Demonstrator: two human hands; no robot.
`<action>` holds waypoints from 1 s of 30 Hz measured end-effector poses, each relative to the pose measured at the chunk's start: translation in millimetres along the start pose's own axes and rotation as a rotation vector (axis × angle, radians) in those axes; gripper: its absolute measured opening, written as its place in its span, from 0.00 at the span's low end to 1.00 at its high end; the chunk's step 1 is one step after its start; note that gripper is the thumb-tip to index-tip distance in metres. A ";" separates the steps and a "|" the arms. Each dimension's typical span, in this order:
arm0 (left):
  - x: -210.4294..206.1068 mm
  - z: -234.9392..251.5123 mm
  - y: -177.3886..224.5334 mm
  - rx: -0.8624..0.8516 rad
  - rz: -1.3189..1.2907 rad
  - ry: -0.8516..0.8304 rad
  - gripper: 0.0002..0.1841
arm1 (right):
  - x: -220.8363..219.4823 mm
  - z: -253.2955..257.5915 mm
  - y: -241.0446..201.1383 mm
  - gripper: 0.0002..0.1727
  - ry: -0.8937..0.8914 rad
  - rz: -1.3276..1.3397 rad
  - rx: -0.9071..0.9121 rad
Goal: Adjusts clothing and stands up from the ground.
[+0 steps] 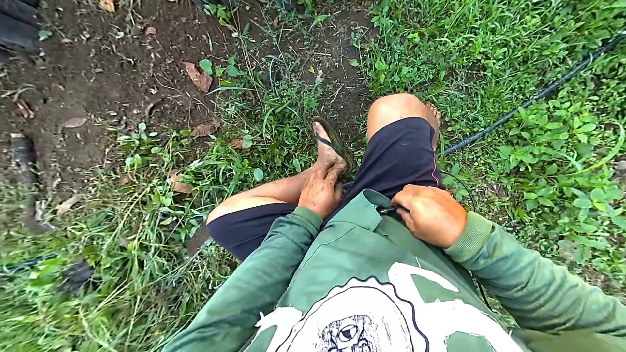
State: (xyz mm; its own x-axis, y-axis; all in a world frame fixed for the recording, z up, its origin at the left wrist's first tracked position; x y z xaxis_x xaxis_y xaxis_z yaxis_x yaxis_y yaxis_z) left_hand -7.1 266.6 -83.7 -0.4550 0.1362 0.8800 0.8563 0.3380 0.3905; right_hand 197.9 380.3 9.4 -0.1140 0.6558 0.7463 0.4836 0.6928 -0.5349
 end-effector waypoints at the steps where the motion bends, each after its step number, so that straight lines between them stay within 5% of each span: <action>1: -0.6 -0.8 -1.3 -0.001 -0.001 -0.003 0.22 | -0.3 1.5 -3.0 0.12 0.031 -0.003 0.021; 9: -3.1 3.3 -6.5 -0.004 -0.019 -0.006 0.21 | 30.0 15.9 -45.9 0.10 0.238 0.047 0.254; 14: -1.8 5.9 1.9 0.009 -0.052 -0.045 0.22 | 49.3 20.7 -82.6 0.10 0.176 0.107 0.459; 21: -2.7 3.4 3.5 -0.018 0.004 -0.006 0.21 | 48.0 23.8 -30.1 0.06 0.007 0.023 0.174; 30: -3.0 5.2 9.0 -0.070 0.014 0.000 0.19 | 15.1 17.5 -7.2 0.10 -0.045 0.130 0.037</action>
State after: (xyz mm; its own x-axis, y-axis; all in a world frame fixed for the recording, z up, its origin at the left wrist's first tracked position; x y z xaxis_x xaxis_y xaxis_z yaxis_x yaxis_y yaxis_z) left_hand 0.7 274.0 -84.3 -0.4429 0.1405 0.8855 0.8775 0.2705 0.3960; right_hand 177.5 390.4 17.6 -0.0917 0.7527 0.6519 0.4642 0.6115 -0.6407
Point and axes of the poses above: each hand's wrist, its own z-axis towards the middle knuckle, its own x-axis out of the back of the hand, y = z × x, the point moved 7 cm from there along z, towards the middle knuckle, and after that the axes turned 4 degrees about -x, right-handed, at the moved point
